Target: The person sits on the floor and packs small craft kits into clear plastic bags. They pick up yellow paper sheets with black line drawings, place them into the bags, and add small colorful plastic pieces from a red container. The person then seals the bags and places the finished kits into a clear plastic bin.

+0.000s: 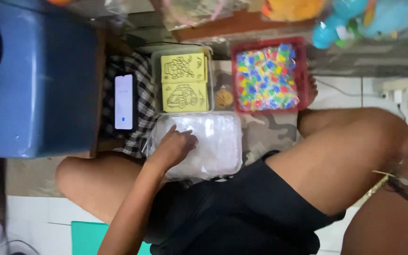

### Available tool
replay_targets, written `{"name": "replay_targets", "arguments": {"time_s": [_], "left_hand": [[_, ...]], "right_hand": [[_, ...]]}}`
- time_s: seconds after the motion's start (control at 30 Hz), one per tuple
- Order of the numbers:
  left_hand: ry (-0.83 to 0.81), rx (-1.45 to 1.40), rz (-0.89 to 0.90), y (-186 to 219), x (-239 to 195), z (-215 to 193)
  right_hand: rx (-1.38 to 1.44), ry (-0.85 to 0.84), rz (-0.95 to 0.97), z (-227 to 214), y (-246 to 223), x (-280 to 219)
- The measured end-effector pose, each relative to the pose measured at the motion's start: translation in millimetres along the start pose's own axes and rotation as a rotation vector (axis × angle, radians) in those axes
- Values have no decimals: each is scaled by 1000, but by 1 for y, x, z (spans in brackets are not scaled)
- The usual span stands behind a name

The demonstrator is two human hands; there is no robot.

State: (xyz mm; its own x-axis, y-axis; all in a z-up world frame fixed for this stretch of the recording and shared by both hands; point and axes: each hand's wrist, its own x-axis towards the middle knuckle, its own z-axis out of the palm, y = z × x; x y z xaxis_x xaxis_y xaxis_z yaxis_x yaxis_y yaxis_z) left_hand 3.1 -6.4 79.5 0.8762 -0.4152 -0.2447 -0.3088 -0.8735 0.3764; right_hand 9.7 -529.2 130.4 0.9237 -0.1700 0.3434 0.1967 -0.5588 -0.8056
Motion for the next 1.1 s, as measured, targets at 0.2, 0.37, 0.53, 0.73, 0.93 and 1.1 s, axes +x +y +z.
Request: {"name": "replay_targets", "arguments": {"time_s": [0.2, 0.37, 0.53, 0.73, 0.93, 1.1], "left_hand": [[-150, -259, 97, 21, 5, -90], [91, -708, 109, 10, 11, -134], [199, -865, -167, -21, 23, -101], [229, -912, -255, -18, 31, -91], [115, -803, -329, -19, 23, -98], [15, -793, -379, -24, 26, -65]], "right_hand": [[79, -717, -438, 176, -225, 71], [-117, -1047, -461, 263, -203, 54], [-52, -1073, -178, 250, -189, 90], [-29, -754, 56, 236, -187, 102], [74, -646, 52, 242, -184, 94], [182, -458, 41, 234, -176, 100]]}}
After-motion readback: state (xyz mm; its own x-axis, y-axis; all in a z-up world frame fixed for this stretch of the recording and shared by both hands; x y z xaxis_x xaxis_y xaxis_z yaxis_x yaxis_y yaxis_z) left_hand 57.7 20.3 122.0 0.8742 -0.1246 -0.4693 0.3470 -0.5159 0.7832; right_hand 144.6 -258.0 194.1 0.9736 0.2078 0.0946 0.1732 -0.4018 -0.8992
